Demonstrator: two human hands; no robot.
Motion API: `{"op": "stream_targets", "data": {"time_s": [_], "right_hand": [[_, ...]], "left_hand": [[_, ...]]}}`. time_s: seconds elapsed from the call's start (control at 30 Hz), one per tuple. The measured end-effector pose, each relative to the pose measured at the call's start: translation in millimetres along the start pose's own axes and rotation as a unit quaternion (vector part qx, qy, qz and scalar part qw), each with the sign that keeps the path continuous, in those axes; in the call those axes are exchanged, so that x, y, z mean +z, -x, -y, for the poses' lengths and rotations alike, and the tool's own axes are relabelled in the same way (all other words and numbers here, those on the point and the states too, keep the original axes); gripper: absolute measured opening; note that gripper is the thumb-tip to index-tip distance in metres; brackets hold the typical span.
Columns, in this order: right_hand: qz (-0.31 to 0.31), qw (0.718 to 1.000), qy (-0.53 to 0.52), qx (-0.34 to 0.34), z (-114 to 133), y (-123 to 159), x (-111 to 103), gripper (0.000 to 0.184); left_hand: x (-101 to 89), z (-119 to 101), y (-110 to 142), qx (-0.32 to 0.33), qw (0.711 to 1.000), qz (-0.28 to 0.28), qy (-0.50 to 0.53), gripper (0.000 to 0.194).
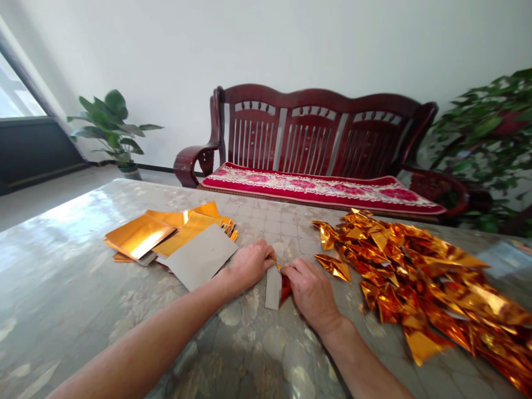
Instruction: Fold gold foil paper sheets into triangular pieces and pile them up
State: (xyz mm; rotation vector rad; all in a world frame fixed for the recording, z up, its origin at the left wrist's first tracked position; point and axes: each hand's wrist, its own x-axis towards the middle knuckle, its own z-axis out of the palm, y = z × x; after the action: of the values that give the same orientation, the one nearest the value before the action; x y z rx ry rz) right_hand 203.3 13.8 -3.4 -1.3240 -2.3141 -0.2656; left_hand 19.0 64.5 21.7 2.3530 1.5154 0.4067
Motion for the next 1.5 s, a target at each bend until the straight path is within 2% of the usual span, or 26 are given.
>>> {"op": "stream_targets", "data": {"time_s": [0.43,0.67,0.97,1.27,1.5], "right_hand": [[0.012,1.0,0.014,-0.008,1.2,-1.1,-0.6,0.014],[0.01,1.0,0.019,-0.013,2.3,-2.0,-0.6,0.016],[0.013,0.999,-0.024,-0.03,0.7,-1.8,0.2,0.018],[0.018,0.999,-0.009,-0.046,1.8,-1.3,-0.1,0.016],[0.032,0.997,0.018,-0.066,4.0,-2.8,-2.1,0.014]], "left_hand": [[-7.6,-12.5,-4.9,-0.075,0.996,0.026,-0.046,0.02],[-18.8,-18.3,-16.2,-0.125,0.987,0.064,-0.08,0.019],[-20.0,-16.4,-25.0,-0.129,0.985,0.087,-0.078,0.019],[-13.1,-10.9,-22.4,-0.119,0.989,0.07,-0.059,0.016],[-16.2,-14.3,-21.6,-0.126,0.987,0.075,-0.059,0.017]]}}
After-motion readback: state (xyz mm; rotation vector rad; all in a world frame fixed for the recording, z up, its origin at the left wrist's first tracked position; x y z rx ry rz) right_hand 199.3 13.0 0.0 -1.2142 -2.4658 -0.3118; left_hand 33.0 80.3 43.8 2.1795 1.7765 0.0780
